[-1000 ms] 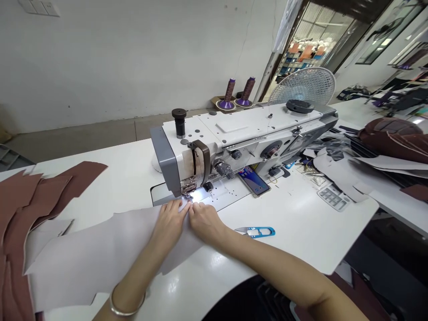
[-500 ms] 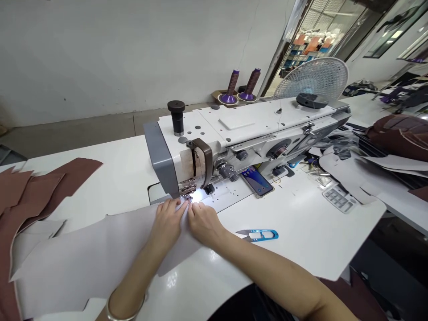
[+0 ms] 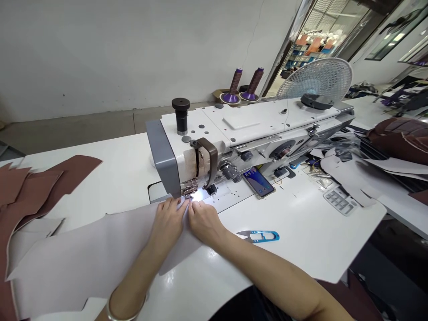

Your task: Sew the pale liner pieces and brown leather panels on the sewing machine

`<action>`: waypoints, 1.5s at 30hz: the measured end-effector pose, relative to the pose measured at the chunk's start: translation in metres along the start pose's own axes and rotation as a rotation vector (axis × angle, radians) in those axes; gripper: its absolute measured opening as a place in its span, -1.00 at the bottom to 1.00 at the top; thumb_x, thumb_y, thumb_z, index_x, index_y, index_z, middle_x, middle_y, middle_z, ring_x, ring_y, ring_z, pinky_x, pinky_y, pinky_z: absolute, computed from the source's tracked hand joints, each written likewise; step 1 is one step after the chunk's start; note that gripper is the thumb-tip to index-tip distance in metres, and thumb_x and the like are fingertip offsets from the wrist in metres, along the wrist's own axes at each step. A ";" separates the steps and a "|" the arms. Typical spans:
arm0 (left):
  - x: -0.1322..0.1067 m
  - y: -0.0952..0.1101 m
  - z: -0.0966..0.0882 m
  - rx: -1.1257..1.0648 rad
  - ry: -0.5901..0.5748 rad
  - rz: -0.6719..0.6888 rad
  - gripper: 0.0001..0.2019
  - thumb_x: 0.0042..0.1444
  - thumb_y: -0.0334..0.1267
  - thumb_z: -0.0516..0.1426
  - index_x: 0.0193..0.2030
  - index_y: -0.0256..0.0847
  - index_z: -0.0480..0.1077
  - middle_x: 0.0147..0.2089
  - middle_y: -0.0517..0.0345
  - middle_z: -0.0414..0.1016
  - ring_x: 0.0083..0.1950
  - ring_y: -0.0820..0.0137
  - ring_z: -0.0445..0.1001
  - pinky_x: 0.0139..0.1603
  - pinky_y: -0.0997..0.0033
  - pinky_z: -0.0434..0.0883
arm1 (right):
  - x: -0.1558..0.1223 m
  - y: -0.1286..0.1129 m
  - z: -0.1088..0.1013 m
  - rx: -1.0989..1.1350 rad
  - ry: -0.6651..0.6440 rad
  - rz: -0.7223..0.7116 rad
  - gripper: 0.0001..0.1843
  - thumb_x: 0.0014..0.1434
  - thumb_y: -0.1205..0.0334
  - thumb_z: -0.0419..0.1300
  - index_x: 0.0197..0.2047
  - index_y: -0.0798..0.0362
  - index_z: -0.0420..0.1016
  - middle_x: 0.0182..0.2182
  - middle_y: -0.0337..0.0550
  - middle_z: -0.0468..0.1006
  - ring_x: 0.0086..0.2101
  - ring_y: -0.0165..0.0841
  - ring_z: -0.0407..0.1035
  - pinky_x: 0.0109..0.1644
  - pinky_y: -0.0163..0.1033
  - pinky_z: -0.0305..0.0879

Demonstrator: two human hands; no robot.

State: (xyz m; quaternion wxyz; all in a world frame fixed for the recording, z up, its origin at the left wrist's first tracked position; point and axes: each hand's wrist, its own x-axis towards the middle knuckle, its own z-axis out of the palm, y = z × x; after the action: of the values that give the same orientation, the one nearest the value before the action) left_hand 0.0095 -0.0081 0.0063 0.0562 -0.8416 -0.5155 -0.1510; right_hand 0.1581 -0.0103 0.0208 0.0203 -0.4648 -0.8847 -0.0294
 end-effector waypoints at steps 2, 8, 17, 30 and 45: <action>0.000 0.001 0.000 0.000 0.001 -0.001 -0.56 0.11 -0.50 -0.06 0.09 -0.12 0.36 -0.07 -0.05 0.43 -0.08 0.20 0.32 -0.13 0.20 0.27 | 0.000 0.000 0.002 0.000 0.003 0.002 -0.79 0.21 0.50 -0.08 -0.16 0.20 0.33 -0.36 -0.01 0.41 -0.35 -0.29 0.28 -0.44 -0.28 0.13; -0.001 0.001 -0.001 0.000 0.006 -0.002 -0.58 0.13 -0.48 -0.06 0.08 -0.10 0.36 -0.07 -0.05 0.43 -0.07 0.20 0.33 -0.13 0.21 0.27 | -0.001 0.000 0.006 0.004 -0.007 -0.001 -0.76 0.21 0.49 -0.09 -0.11 0.22 0.33 -0.33 0.00 0.41 -0.34 -0.27 0.27 -0.43 -0.26 0.14; 0.000 0.002 -0.002 0.016 0.021 0.032 -0.66 0.19 -0.42 -0.06 0.06 -0.18 0.35 -0.04 -0.05 0.43 -0.08 0.21 0.34 -0.11 0.19 0.28 | 0.001 0.001 0.005 0.008 0.013 0.008 -0.78 0.23 0.48 -0.10 -0.16 0.18 0.32 -0.34 -0.02 0.41 -0.34 -0.28 0.27 -0.43 -0.25 0.12; -0.014 0.020 0.012 0.034 0.137 0.002 -0.63 0.18 -0.49 -0.16 0.03 -0.38 0.33 0.04 -0.22 0.42 0.11 0.17 0.35 0.11 0.08 0.33 | -0.001 0.004 0.006 0.029 -0.005 -0.019 -0.81 0.24 0.46 -0.08 -0.21 0.15 0.33 -0.31 -0.01 0.40 -0.32 -0.29 0.25 -0.40 -0.27 0.13; -0.009 0.024 0.012 0.071 0.097 -0.042 -0.60 0.20 -0.48 -0.19 0.07 -0.38 0.33 0.10 -0.21 0.40 0.19 0.13 0.30 0.16 -0.01 0.27 | 0.009 0.003 0.009 0.022 -0.002 0.053 -0.81 0.26 0.47 -0.09 -0.21 0.13 0.32 -0.31 -0.03 0.41 -0.29 -0.30 0.28 -0.41 -0.30 0.15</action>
State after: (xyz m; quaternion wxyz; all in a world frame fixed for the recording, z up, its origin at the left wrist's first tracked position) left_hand 0.0294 -0.0242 -0.0067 0.1080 -0.8198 -0.5346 -0.1744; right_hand 0.1551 -0.0006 0.0121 0.0251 -0.4880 -0.8723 -0.0187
